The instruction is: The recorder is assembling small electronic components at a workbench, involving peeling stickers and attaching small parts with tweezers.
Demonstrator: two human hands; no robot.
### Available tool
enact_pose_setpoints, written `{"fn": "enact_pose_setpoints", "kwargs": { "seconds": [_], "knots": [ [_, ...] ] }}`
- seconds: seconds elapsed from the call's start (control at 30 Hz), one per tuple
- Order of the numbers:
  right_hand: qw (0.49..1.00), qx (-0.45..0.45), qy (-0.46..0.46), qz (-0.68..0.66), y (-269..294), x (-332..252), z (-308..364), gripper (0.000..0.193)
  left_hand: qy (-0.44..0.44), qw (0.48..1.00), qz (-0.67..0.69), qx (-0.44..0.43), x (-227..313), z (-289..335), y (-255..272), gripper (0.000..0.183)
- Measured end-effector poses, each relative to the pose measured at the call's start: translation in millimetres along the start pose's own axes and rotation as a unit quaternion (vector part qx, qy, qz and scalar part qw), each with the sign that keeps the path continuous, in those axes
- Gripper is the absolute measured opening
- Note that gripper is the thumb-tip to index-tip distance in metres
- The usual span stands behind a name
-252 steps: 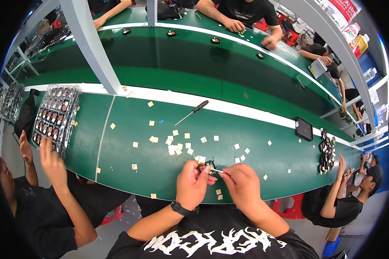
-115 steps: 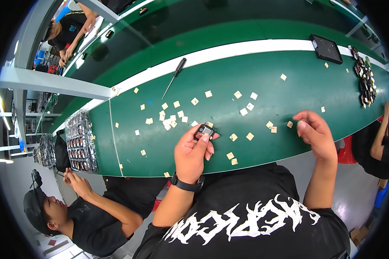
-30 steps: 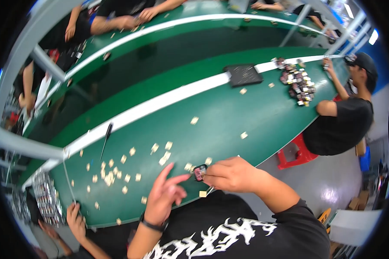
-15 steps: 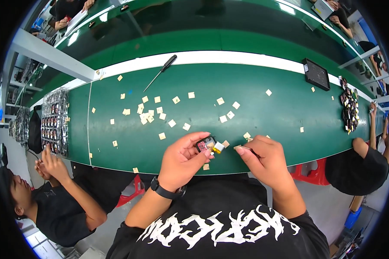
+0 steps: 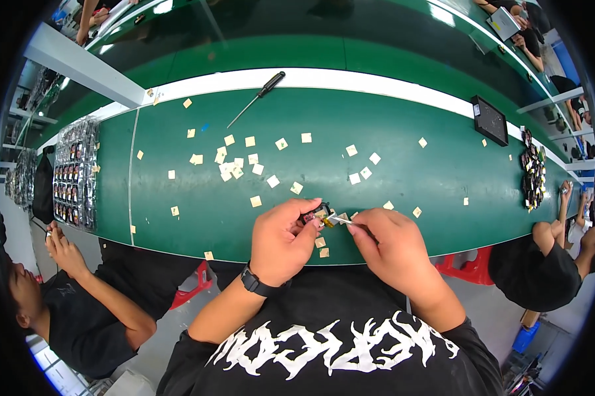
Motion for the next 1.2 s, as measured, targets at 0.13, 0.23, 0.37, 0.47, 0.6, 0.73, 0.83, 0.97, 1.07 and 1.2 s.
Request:
{"fn": "enact_pose_setpoints", "kwargs": {
  "seconds": [0.13,0.23,0.37,0.47,0.6,0.73,0.83,0.97,1.07,1.2],
  "knots": [
    [0.996,-0.012,-0.007,0.088,-10.8,-2.8,-4.1,0.010,-0.020,0.997,-0.072,0.011,4.9,1.0,-1.6,0.029],
    [0.994,-0.008,-0.025,0.103,-19.3,0.5,-5.6,0.010,-0.064,0.987,-0.145,0.016,5.1,-0.5,-3.4,0.030],
    [0.996,0.002,-0.025,0.087,-25.5,5.8,-7.0,0.010,-0.073,0.981,-0.178,-0.009,4.2,1.1,1.5,0.030],
    [0.999,0.009,-0.007,0.042,-28.4,12.0,-6.9,0.010,-0.030,0.998,-0.048,-0.021,0.1,1.5,6.6,0.028],
    [0.997,-0.011,-0.038,-0.063,-24.0,11.1,-5.1,0.013,-0.005,0.998,0.043,-0.053,-1.0,-0.7,12.7,0.028],
    [0.934,-0.026,-0.155,-0.320,-30.8,17.2,-2.0,0.013,0.015,0.995,0.078,-0.057,0.4,-1.3,12.0,0.028],
    [0.899,-0.024,-0.178,-0.400,-37.4,17.0,-4.1,0.013,0.020,0.995,0.083,-0.053,-0.4,-1.0,10.4,0.028],
    [0.893,-0.041,-0.207,-0.398,-38.5,15.5,-10.4,0.013,0.011,0.997,0.065,-0.045,-1.4,-0.9,9.5,0.027],
    [0.891,-0.022,-0.180,-0.417,-39.2,16.6,-12.2,0.010,0.029,0.998,0.037,-0.041,0.9,-1.3,6.8,0.025],
    [0.890,-0.015,-0.167,-0.425,-38.1,11.8,-16.1,0.009,0.033,0.999,0.023,-0.033,-2.5,-1.7,5.4,0.024]
  ]
}}
Point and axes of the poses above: each hand's wrist, its own z-axis away from the middle knuckle, its own y-axis out of the back of the hand, x = y × z, the point moved 1 cm from there along -z, towards the middle knuckle, and after that the axes turned 12 degrees about -x, right-handed, at the moved point
